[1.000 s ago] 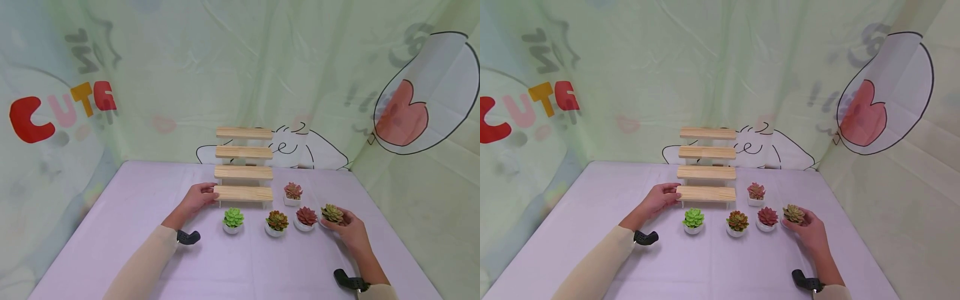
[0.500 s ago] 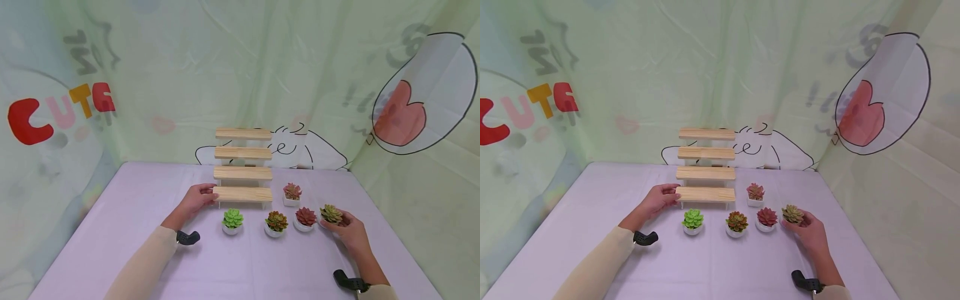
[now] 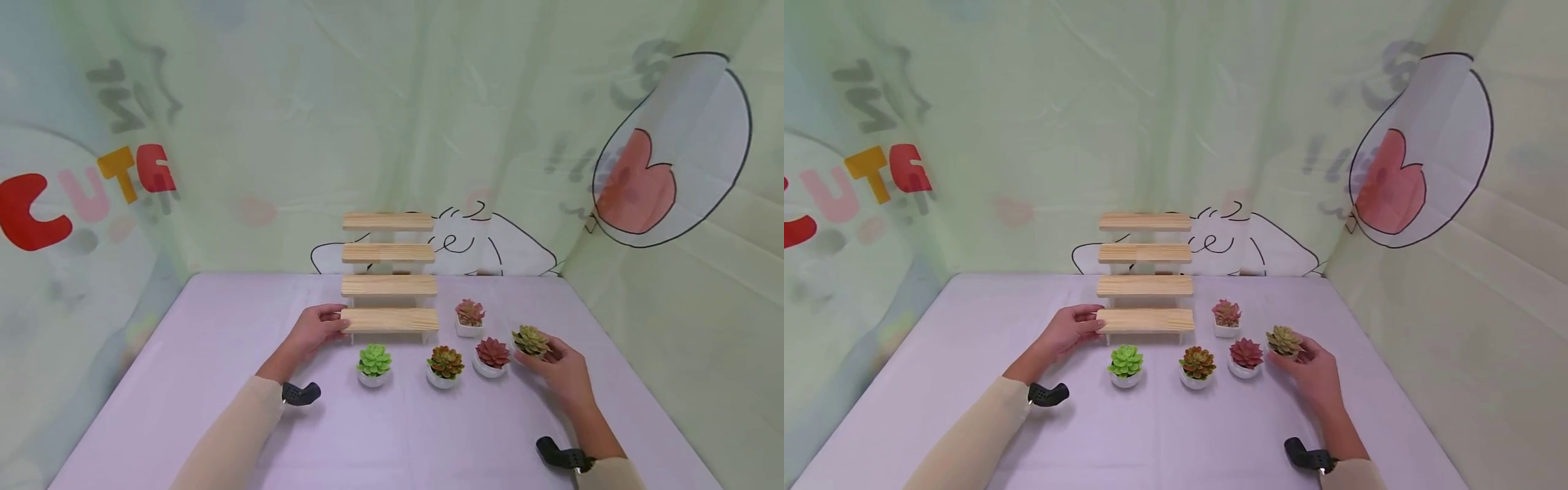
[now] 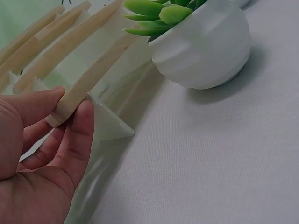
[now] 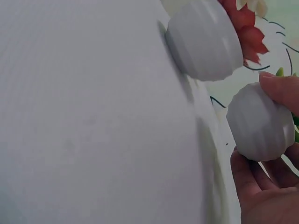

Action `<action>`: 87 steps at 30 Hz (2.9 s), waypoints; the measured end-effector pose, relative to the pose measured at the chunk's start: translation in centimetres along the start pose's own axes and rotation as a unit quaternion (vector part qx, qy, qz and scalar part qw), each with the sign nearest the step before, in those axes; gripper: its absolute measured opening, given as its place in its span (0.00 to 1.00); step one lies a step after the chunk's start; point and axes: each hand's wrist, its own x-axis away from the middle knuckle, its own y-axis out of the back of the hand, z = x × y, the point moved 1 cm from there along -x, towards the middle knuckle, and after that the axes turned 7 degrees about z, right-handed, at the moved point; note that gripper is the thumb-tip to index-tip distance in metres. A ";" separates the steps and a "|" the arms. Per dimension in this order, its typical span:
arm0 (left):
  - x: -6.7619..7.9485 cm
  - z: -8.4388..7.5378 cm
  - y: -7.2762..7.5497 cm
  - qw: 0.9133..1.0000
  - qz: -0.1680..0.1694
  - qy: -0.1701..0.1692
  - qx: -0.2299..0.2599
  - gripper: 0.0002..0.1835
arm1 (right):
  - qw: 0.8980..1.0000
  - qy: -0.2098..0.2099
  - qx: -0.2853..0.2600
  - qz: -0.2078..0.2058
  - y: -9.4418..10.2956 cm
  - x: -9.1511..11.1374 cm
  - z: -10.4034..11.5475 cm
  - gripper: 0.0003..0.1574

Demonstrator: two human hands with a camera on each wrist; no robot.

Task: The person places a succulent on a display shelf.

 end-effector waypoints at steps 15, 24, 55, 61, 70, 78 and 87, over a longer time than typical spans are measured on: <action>0.0 0.1 0.2 1.000 -0.007 0.016 -0.002 0.27 | 0.999 0.039 -0.035 -0.005 -0.6 0.2 4.5 0.60; -0.1 0.1 0.2 1.000 -0.007 0.016 0.005 0.27 | 0.995 0.081 -0.059 0.003 -1.8 0.0 7.4 0.57; 0.1 0.0 0.1 1.000 -0.003 0.009 0.009 0.26 | 0.978 0.179 -0.076 0.072 -8.4 -2.5 15.7 0.46; 0.2 -0.2 0.1 1.000 0.007 0.008 0.004 0.26 | 0.968 0.192 -0.126 0.099 -9.5 -3.1 17.2 0.44; 0.1 -0.1 0.2 1.000 0.010 0.009 0.002 0.27 | 0.966 0.200 -0.128 0.107 -11.2 -4.0 19.9 0.42; 0.2 -0.1 0.2 1.000 0.012 0.006 0.009 0.27 | 0.960 0.216 -0.140 0.114 -12.6 -5.2 21.4 0.41; 0.1 0.2 0.3 1.000 0.007 0.010 0.009 0.27 | 0.963 0.211 -0.123 0.115 -13.6 -6.4 23.2 0.45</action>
